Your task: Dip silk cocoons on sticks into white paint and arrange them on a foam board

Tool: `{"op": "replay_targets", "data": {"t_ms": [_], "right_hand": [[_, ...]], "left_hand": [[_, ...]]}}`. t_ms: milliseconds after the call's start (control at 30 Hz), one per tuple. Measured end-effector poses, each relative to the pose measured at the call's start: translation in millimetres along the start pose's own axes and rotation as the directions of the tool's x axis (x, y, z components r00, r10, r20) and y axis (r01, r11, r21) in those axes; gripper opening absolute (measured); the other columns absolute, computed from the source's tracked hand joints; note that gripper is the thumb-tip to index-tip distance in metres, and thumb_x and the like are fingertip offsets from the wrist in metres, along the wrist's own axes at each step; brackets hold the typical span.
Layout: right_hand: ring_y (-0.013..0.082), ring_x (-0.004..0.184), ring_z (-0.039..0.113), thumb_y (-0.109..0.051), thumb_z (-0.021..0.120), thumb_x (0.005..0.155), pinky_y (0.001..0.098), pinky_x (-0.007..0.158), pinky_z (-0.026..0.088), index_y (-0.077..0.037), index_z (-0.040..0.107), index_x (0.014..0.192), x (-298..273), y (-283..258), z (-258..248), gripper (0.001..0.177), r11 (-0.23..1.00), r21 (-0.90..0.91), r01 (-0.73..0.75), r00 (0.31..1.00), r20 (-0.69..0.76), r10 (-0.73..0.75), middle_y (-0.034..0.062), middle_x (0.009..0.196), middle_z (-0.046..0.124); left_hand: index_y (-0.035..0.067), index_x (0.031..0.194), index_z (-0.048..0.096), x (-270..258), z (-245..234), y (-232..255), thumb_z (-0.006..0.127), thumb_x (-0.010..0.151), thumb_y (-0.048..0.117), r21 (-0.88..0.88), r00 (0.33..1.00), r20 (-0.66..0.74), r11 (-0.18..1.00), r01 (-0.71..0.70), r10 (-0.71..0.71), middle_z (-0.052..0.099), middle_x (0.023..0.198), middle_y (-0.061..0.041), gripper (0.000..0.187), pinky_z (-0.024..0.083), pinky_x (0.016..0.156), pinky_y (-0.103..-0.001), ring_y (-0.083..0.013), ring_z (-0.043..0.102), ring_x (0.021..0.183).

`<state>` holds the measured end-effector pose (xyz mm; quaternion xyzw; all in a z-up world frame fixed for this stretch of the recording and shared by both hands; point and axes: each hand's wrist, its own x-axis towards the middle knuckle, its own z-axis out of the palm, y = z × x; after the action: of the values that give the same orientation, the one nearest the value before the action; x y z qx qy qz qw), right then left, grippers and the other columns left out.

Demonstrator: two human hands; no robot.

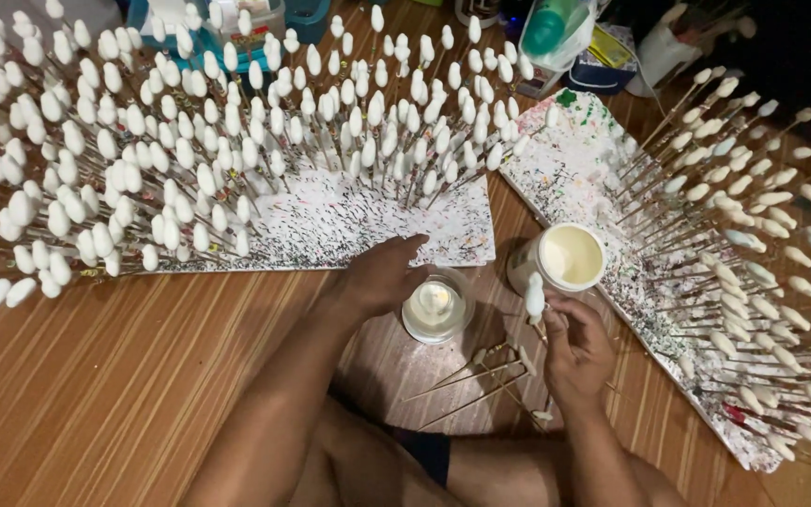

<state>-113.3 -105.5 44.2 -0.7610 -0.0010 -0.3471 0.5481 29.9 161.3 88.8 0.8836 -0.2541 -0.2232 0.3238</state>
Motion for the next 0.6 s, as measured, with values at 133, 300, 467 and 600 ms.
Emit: {"op": "replay_targets", "data": {"t_ms": [133, 300, 467, 600], "right_hand": [[0.0272, 0.117, 0.068, 0.006, 0.066, 0.097, 0.042, 0.103, 0.052, 0.005, 0.061, 0.113, -10.3, 2.3, -7.9, 0.017, 0.997, 0.045, -0.068, 0.998, 0.014, 0.067, 0.0173, 0.111, 0.072], [0.0293, 0.108, 0.071, 0.003, 0.058, 0.102, 0.0418, 0.096, 0.053, 0.0, 0.051, 0.117, -2.1, -14.1, -0.2, 0.017, 0.985, 0.153, -0.081, 0.992, 0.107, 0.065, 0.0237, 0.115, 0.072], [0.0368, 0.102, 0.073, 0.004, 0.057, 0.1, 0.0466, 0.092, 0.055, -0.001, 0.049, 0.121, -1.0, -12.4, 0.3, 0.022, 0.97, 0.199, -0.14, 0.986, 0.12, 0.118, 0.0291, 0.111, 0.071], [0.0354, 0.102, 0.072, -0.003, 0.057, 0.102, 0.0459, 0.093, 0.055, -0.003, 0.048, 0.124, -3.2, -12.0, 1.4, 0.024, 0.953, 0.25, -0.17, 0.983, 0.113, 0.145, 0.0292, 0.111, 0.071]], "left_hand": [[0.008, 0.153, 0.045, 5.4, 7.3, -11.7, 0.051, 0.101, 0.037, -0.025, 1.0, 0.012, 1.0, 0.011, -0.011, 0.065, 0.128, -0.021, 0.06, 0.051, 0.101, -0.053, -0.0433, 0.062, 0.125], [0.006, 0.153, 0.045, 5.1, 9.8, -12.5, 0.054, 0.1, 0.038, -0.016, 1.0, -0.002, 1.0, -0.003, 0.003, 0.064, 0.128, -0.023, 0.062, 0.051, 0.101, -0.054, -0.0445, 0.061, 0.126], [0.005, 0.153, 0.045, 0.4, 5.2, -9.4, 0.053, 0.1, 0.038, -0.021, 1.0, 0.019, 1.0, 0.004, -0.003, 0.064, 0.128, -0.024, 0.062, 0.05, 0.102, -0.055, -0.0448, 0.06, 0.126], [0.005, 0.153, 0.045, 1.1, 6.5, -10.6, 0.053, 0.1, 0.037, -0.012, 1.0, 0.03, 1.0, 0.002, -0.002, 0.064, 0.128, -0.023, 0.063, 0.05, 0.103, -0.055, -0.0445, 0.06, 0.126]]}}
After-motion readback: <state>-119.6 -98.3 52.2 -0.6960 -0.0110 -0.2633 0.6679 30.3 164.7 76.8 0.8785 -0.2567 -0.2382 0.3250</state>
